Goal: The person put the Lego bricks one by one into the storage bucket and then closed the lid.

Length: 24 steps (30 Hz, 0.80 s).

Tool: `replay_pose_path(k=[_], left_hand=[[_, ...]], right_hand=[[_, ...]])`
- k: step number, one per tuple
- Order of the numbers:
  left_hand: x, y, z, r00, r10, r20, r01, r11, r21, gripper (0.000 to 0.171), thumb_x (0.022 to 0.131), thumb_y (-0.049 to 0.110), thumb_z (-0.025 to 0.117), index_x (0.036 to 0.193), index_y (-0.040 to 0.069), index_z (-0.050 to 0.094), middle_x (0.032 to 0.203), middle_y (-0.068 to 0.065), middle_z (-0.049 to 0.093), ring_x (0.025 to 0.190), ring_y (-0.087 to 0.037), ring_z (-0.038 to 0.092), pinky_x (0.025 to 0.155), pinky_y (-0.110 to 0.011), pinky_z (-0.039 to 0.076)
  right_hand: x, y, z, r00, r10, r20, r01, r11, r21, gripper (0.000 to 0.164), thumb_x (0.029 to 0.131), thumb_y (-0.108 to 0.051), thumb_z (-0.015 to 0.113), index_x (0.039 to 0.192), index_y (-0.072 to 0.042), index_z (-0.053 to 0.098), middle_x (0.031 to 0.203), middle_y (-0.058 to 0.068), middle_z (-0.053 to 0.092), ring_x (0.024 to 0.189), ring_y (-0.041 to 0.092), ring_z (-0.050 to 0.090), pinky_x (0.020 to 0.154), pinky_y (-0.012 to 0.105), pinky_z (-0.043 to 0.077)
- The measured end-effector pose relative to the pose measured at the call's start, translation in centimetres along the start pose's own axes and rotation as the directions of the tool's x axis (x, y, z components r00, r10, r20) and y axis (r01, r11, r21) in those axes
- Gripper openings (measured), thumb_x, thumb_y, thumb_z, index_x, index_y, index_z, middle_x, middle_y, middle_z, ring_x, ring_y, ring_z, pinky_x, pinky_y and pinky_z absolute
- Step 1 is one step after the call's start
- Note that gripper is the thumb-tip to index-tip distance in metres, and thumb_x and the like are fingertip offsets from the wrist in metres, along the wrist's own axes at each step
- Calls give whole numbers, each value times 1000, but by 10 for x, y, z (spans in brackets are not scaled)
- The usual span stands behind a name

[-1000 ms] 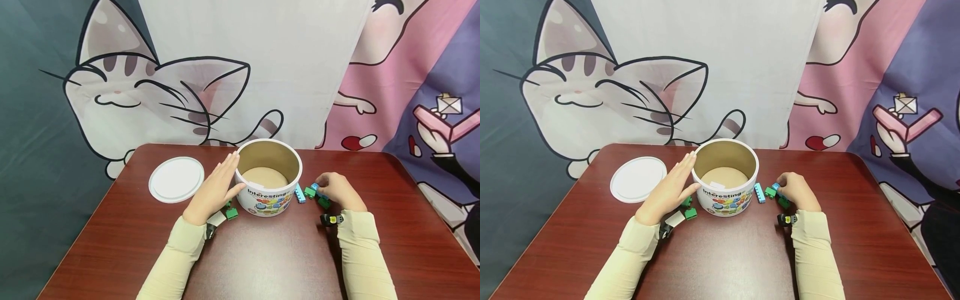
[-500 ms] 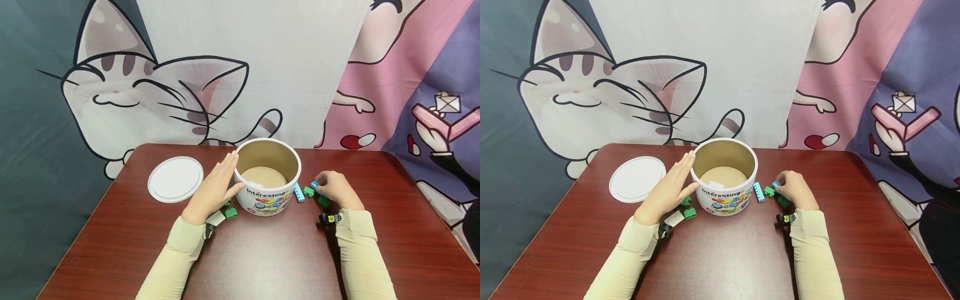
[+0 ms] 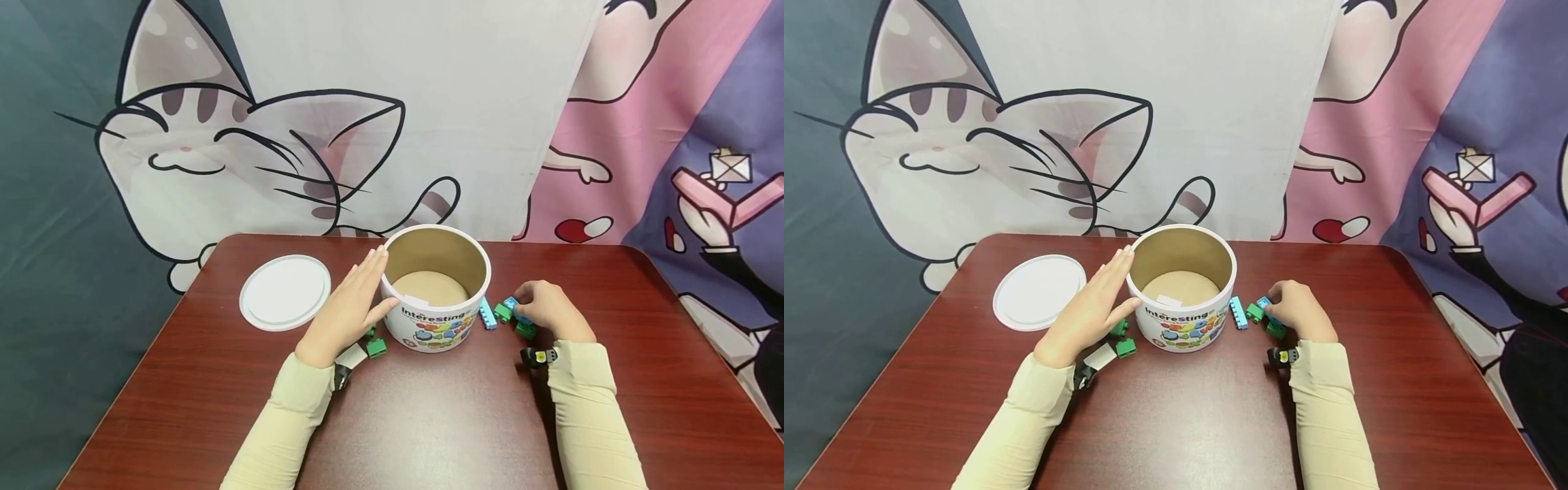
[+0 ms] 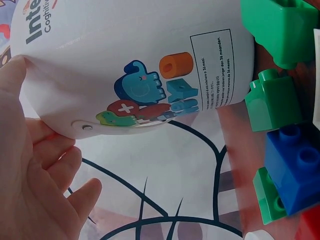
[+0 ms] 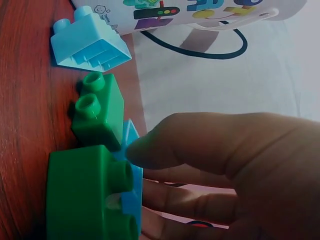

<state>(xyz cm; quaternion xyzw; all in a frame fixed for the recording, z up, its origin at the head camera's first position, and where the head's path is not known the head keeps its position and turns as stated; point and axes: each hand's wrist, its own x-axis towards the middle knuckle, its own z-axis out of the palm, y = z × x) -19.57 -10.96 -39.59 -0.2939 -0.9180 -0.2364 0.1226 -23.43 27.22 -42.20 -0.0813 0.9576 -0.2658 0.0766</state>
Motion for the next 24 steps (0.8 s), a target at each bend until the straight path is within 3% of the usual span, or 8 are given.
replay_pose_path(k=[12,24], left_hand=[[0,1,-1,1000,-3,3,3,1000,-2,77,102,41,60,159,2,26,167,-10,22,155,-22,17,123,-47,21],[1,0,0,1000,-18,13,18,1000,-12,76,102,42,58,159,1,27,167,-10,22,155,-21,16,124,-47,20]], right_hand=[[2,-1,2,1000,-18,7,18,1000,20,27,86,-8,72,105,11,69,95,23,70,85,32,65,77,48,59],[2,1,4,999,-15,-52,14,1000,-15,26,88,-9,70,104,12,69,91,21,71,81,30,66,73,46,59]])
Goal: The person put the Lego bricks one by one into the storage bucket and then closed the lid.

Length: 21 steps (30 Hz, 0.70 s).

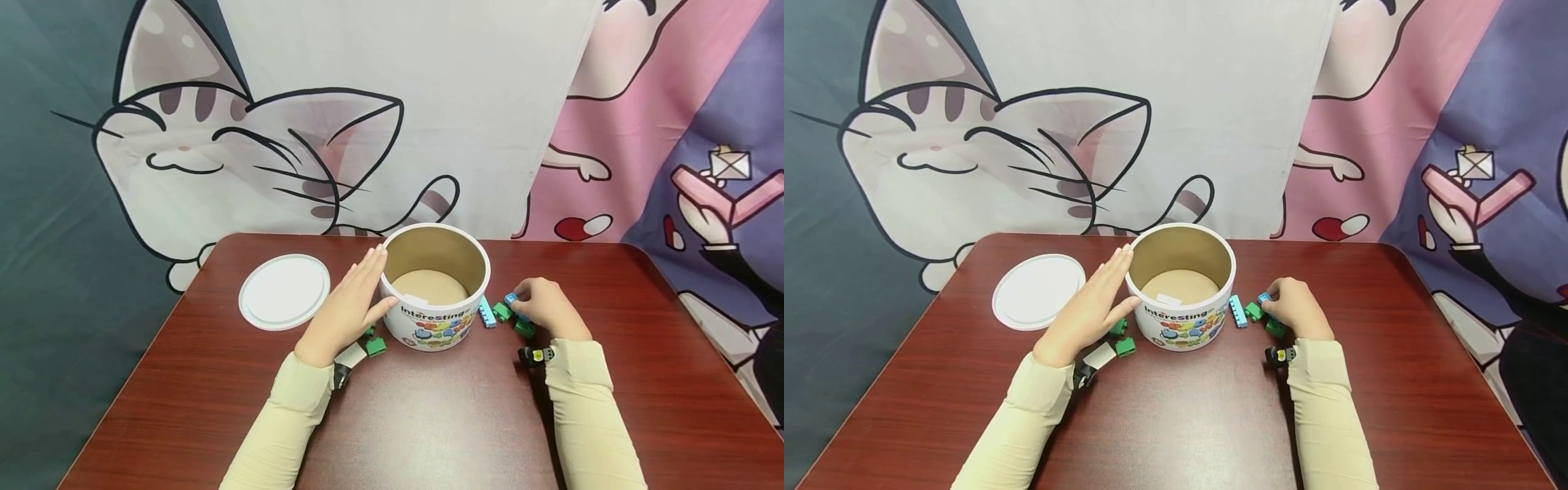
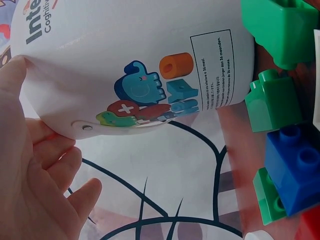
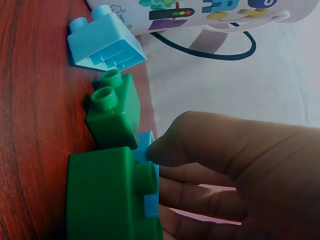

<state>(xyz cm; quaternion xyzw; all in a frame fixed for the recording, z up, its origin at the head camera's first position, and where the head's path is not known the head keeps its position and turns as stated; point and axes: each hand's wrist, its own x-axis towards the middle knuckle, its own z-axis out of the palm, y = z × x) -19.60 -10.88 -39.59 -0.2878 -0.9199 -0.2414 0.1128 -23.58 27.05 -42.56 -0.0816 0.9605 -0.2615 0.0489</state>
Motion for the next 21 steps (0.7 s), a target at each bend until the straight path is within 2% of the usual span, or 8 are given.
replay_pose_path(k=[9,15,18,21], left_hand=[[-1,-1,0,1000,8,-7,-8,1000,1,76,102,41,58,159,2,26,167,-11,22,155,-22,16,123,-48,21],[0,0,0,1000,4,-1,-4,1000,5,76,103,41,58,159,2,26,167,-11,21,155,-22,15,124,-47,19],[0,0,0,1000,2,4,-2,1000,13,77,103,41,58,159,2,25,167,-11,21,155,-22,16,124,-47,19],[0,1,-1,1000,-3,10,3,1000,26,77,102,42,58,159,1,26,167,-11,22,155,-22,16,124,-47,19]], right_hand=[[-3,-5,-5,996,-27,-84,29,999,22,23,89,-10,71,101,9,70,89,20,72,79,29,67,71,44,58],[-7,-16,-15,987,-53,-154,61,997,49,23,88,-8,69,106,7,70,97,20,72,85,32,67,76,47,57],[-10,-24,-20,975,-79,-206,91,994,53,24,88,-7,69,108,6,71,100,21,71,86,32,67,79,50,57],[-15,-33,-24,953,-111,-283,130,990,47,24,87,-6,69,109,5,72,99,20,70,84,32,66,79,50,55]])
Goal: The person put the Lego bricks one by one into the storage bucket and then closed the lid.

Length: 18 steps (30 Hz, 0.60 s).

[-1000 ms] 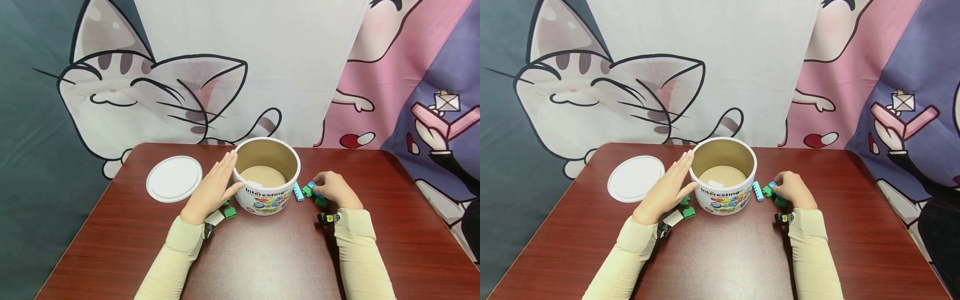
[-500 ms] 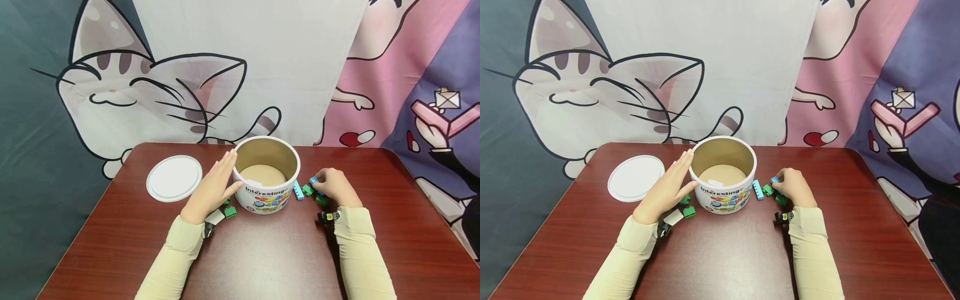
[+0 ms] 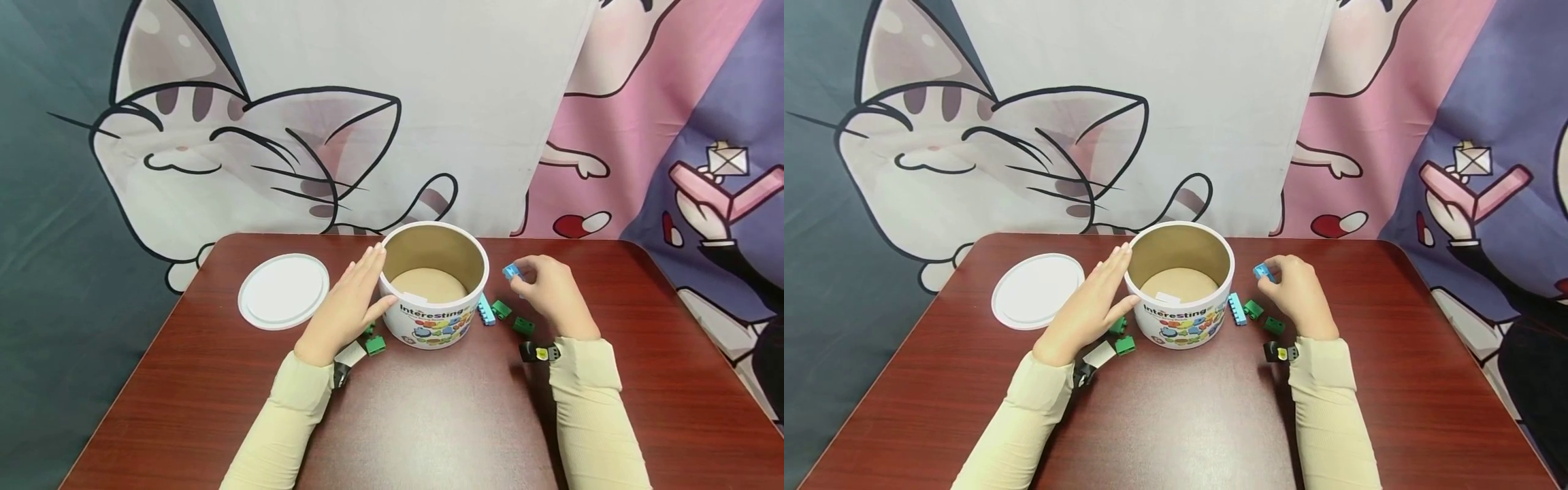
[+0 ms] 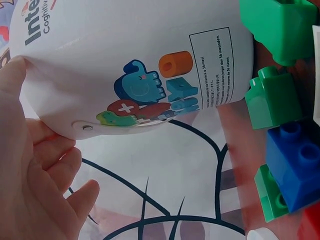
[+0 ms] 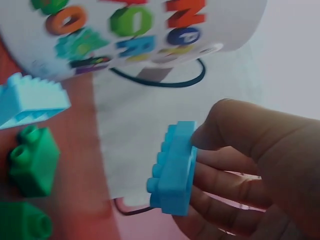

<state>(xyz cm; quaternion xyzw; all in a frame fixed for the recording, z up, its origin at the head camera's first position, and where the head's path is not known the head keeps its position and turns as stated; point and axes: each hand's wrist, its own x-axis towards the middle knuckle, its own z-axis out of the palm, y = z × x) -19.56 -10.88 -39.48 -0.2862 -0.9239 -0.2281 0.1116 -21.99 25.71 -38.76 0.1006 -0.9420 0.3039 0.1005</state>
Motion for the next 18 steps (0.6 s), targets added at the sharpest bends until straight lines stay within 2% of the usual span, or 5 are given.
replay_pose_path(k=[3,7,10,14,18], left_hand=[[0,1,-1,1000,0,-1,0,1000,17,77,102,43,59,159,1,26,167,-11,22,155,-22,17,124,-47,19],[0,2,-2,1000,3,-7,-3,999,37,78,101,43,59,159,1,27,166,-11,24,154,-23,18,124,-48,20],[0,3,-2,1000,4,-7,-3,999,41,78,101,44,59,159,1,28,166,-11,24,154,-23,19,124,-48,20],[0,4,-3,1000,10,-11,-9,999,44,78,102,44,59,159,1,28,166,-12,25,154,-24,20,123,-50,22],[0,3,-2,1000,14,-13,-14,998,59,78,102,44,58,159,1,28,166,-11,24,154,-23,19,123,-49,22]], right_hand=[[-3,-10,-5,995,-48,-90,48,999,-11,24,86,-4,68,109,3,73,96,19,68,83,32,64,77,47,52],[-5,-23,-10,973,-101,-206,99,995,-22,23,86,-3,67,107,2,73,92,18,66,82,30,63,74,43,48],[-8,-32,-13,950,-128,-284,126,992,-25,24,86,-3,67,108,1,74,91,17,65,79,27,60,72,35,45],[-12,-45,-15,913,-162,-374,170,985,-12,27,86,-2,69,112,-1,74,92,14,66,79,23,61,72,18,42],[-13,-60,-16,877,-209,-432,236,972,8,29,85,0,70,114,-2,75,94,13,68,81,21,63,74,6,41]])
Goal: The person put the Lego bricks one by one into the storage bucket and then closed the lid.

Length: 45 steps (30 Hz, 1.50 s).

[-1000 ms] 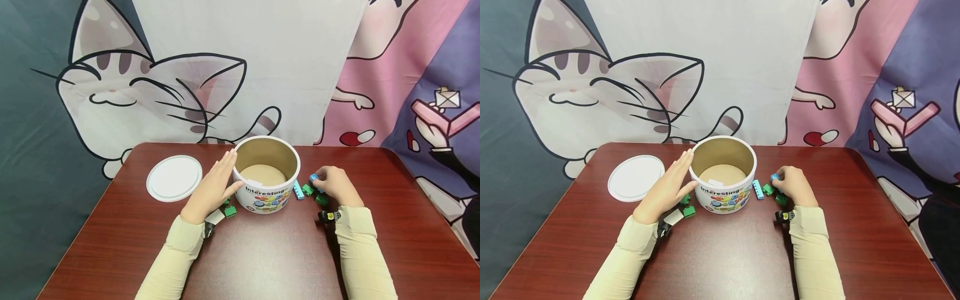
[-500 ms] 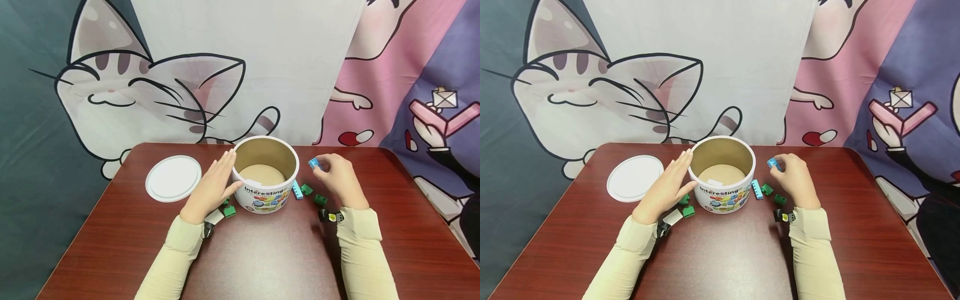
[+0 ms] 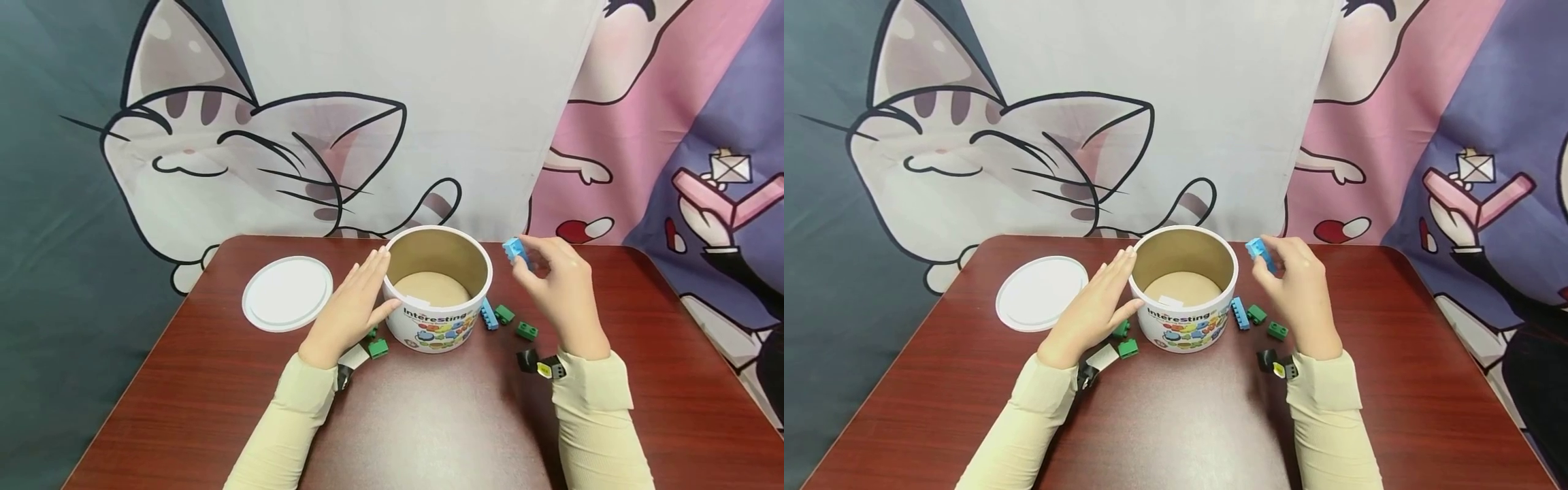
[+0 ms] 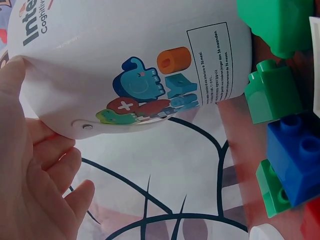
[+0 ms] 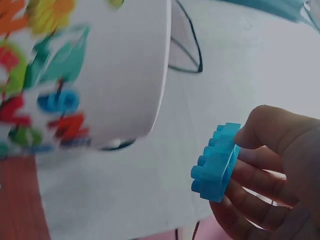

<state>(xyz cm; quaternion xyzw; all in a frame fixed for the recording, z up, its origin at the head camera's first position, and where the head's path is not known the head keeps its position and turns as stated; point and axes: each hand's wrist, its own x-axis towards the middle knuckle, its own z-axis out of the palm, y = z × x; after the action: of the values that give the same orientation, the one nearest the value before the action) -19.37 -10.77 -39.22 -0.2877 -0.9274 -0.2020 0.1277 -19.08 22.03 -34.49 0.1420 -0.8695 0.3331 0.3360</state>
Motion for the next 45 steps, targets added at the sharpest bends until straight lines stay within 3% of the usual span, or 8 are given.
replay_pose_path(k=[7,11,16,19,24,28,36,45], left_hand=[[0,-1,2,1000,-2,0,2,1000,11,78,102,45,58,159,2,27,167,-10,24,154,-22,18,124,-47,20],[0,-2,3,1000,0,2,0,1000,7,78,102,45,58,159,2,27,167,-10,24,154,-22,18,124,-48,21],[-1,-2,4,1000,10,-7,-10,1000,12,77,102,45,57,158,1,28,166,-12,25,154,-23,20,122,-51,25],[-1,-2,5,1000,12,-6,-12,1000,6,76,103,44,57,158,1,29,166,-12,25,154,-23,20,122,-50,24],[-2,-3,7,1000,11,-5,-11,1000,2,76,103,46,55,159,2,28,166,-10,24,154,-21,18,123,-47,22],[-2,-3,8,1000,10,-5,-10,1000,1,76,103,47,55,159,2,28,167,-10,24,154,-21,17,123,-48,23],[-1,-1,4,1000,3,-5,-3,1000,-2,77,103,46,56,159,1,28,166,-11,25,154,-23,19,123,-49,23],[-1,-1,2,1000,1,-8,-1,1000,-3,77,102,45,58,158,1,29,166,-11,25,154,-22,19,123,-49,23]], right_hand=[[10,-24,12,994,-104,25,102,993,64,29,85,1,72,114,-1,74,98,11,69,84,20,65,76,7,47],[17,-32,25,987,-138,83,130,987,98,30,86,0,72,116,0,74,101,12,70,85,24,67,74,26,57],[27,-40,44,969,-150,195,131,985,108,30,88,-5,70,117,1,73,101,15,70,85,27,65,76,43,57],[34,-42,55,947,-127,296,108,991,79,30,89,-9,68,117,1,73,101,15,70,87,27,64,80,44,55],[44,-42,70,883,-82,463,80,997,22,30,88,-11,67,115,1,73,102,16,69,92,29,68,84,45,56],[46,-39,79,858,-41,512,54,998,-11,28,91,-10,66,115,4,71,107,19,69,97,32,69,88,46,56],[46,-37,76,902,-19,430,19,1000,5,25,91,0,60,113,7,69,105,21,68,95,33,68,87,46,56],[35,-33,48,958,-61,279,47,997,59,20,92,-1,62,108,2,72,99,17,69,86,30,63,78,44,54]])
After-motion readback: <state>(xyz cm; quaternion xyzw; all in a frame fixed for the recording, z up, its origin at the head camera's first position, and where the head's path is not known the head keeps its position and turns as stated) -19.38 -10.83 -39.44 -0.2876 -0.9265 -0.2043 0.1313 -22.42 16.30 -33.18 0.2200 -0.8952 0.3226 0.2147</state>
